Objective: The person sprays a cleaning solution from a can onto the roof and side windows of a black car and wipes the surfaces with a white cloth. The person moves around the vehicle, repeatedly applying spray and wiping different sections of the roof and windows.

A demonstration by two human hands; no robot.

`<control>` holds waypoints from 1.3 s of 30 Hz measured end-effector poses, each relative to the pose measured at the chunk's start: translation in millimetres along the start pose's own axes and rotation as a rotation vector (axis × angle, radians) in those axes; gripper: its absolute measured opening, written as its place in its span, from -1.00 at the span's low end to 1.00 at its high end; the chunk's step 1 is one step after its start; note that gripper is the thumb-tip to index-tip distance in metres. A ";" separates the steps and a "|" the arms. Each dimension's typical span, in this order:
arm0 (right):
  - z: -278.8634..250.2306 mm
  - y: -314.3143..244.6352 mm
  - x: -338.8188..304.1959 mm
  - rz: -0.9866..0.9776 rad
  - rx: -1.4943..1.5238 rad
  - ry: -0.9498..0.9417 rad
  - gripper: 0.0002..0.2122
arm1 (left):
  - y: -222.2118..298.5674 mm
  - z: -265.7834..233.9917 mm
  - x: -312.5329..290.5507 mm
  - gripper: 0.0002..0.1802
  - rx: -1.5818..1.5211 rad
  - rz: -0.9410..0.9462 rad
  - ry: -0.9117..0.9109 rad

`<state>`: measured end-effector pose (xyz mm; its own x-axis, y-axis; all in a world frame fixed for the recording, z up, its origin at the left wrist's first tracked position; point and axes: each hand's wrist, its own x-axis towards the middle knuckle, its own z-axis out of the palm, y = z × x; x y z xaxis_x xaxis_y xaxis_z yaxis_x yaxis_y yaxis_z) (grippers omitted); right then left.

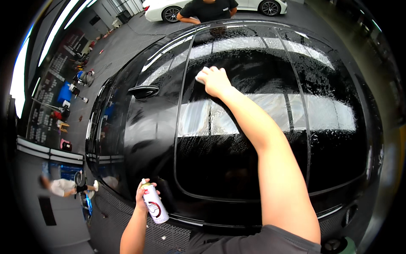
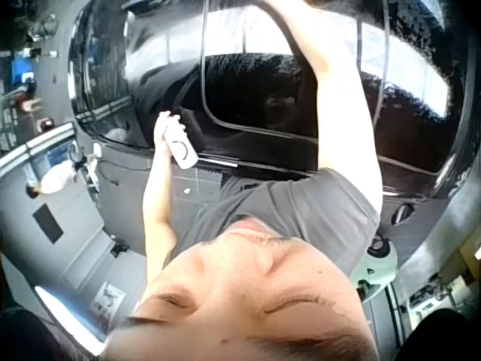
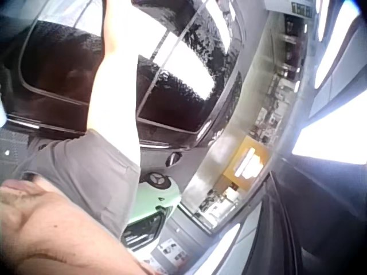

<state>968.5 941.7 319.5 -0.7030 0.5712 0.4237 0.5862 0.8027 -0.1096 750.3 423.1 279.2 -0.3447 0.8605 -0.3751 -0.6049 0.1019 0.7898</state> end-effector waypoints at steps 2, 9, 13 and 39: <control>6.0 -53.1 -0.6 -0.068 0.093 -0.112 -0.69 | -2.5 -5.5 -4.7 -0.34 -0.001 0.004 0.012; -45.7 -122.0 -116.7 -0.377 0.295 -0.348 -0.58 | -12.9 -24.1 -7.7 -0.34 -0.020 0.004 -0.020; -30.3 -45.4 -76.3 0.066 0.040 0.060 -0.70 | -5.5 -18.1 2.6 -0.33 0.068 -0.013 -0.022; -91.9 105.6 -85.3 0.573 -0.206 -0.133 -0.72 | -1.4 -38.1 -0.6 -0.35 0.024 -0.040 -0.022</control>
<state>1127.3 961.9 354.4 -0.2906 0.9284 0.2318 0.9413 0.3209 -0.1052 724.1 403.4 259.8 -0.3046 0.8663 -0.3958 -0.6006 0.1478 0.7858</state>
